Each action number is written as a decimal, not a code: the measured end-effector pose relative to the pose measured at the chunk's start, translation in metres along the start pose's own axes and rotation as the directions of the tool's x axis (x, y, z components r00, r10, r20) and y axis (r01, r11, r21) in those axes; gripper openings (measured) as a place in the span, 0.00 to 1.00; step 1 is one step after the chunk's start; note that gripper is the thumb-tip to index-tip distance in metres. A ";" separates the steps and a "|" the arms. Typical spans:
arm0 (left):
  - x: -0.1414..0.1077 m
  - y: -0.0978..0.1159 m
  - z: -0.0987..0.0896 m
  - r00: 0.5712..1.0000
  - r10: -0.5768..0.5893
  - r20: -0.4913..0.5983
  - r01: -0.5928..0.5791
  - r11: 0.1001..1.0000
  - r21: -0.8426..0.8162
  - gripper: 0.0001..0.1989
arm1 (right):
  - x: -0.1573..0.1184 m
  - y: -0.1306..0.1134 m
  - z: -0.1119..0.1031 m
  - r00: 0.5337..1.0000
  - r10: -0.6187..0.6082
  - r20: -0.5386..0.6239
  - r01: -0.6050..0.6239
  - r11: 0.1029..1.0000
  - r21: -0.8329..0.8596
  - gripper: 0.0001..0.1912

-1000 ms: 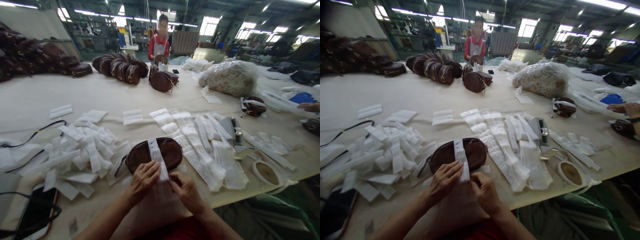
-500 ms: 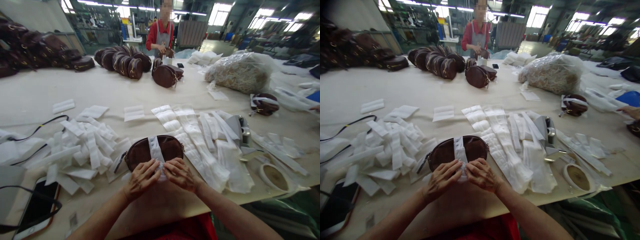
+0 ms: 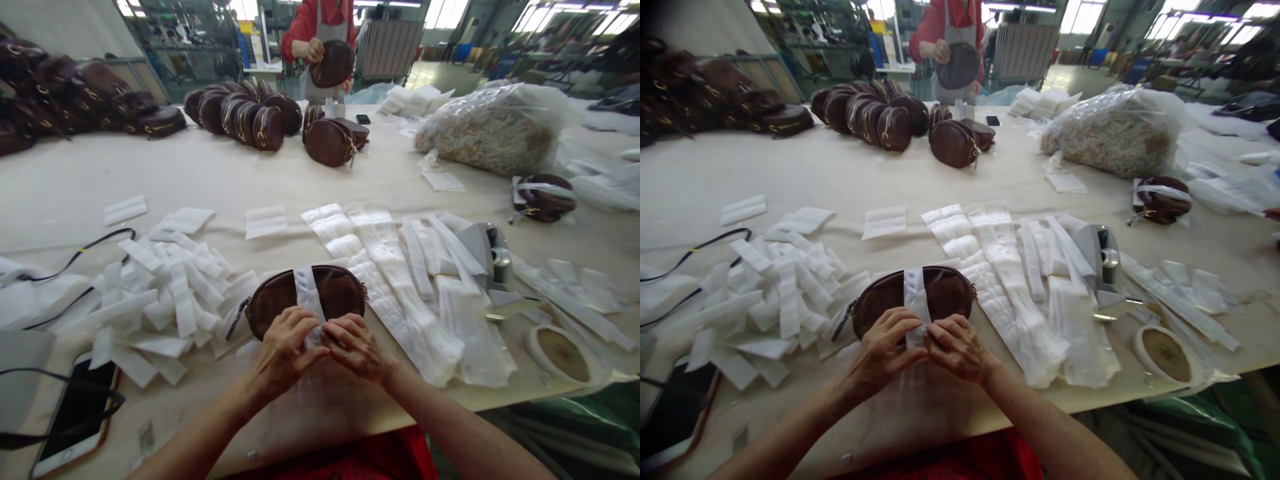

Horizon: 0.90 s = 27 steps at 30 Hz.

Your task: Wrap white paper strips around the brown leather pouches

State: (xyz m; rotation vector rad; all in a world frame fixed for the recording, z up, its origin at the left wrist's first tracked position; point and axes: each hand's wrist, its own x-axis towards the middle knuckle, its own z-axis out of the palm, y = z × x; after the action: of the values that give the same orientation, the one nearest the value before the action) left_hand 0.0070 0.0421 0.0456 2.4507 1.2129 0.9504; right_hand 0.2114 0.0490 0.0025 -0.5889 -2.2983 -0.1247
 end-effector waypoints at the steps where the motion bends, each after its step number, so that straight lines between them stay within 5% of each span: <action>1: 0.001 0.000 0.003 1.000 0.018 -0.004 -0.018 0.998 0.055 0.09 | 0.000 0.000 0.000 1.000 0.009 -0.005 -0.009 1.000 0.005 0.06; 14: -0.005 -0.001 0.015 0.974 0.227 0.014 -0.219 0.920 0.325 0.08 | 0.004 -0.008 -0.001 0.996 0.081 -0.022 -0.081 0.997 -0.002 0.11; 20: -0.007 -0.009 0.015 0.954 0.299 0.029 -0.291 0.896 0.336 0.06 | -0.015 -0.052 -0.012 0.958 0.282 0.053 -0.286 0.954 0.093 0.19; 24: -0.009 -0.011 0.017 0.949 0.315 0.016 -0.301 0.889 0.345 0.06 | -0.018 -0.074 0.002 0.928 0.318 0.193 -0.345 0.930 0.129 0.16; 27: -0.010 -0.012 0.018 0.944 0.331 0.006 -0.311 0.880 0.359 0.07 | -0.012 -0.070 0.018 0.944 0.292 0.153 -0.313 0.939 0.140 0.13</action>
State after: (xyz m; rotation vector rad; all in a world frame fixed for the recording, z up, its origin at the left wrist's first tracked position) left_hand 0.0065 0.0425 0.0220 3.0053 1.0936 0.9532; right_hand 0.1754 -0.0133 -0.0131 -0.8790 -2.2821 0.2545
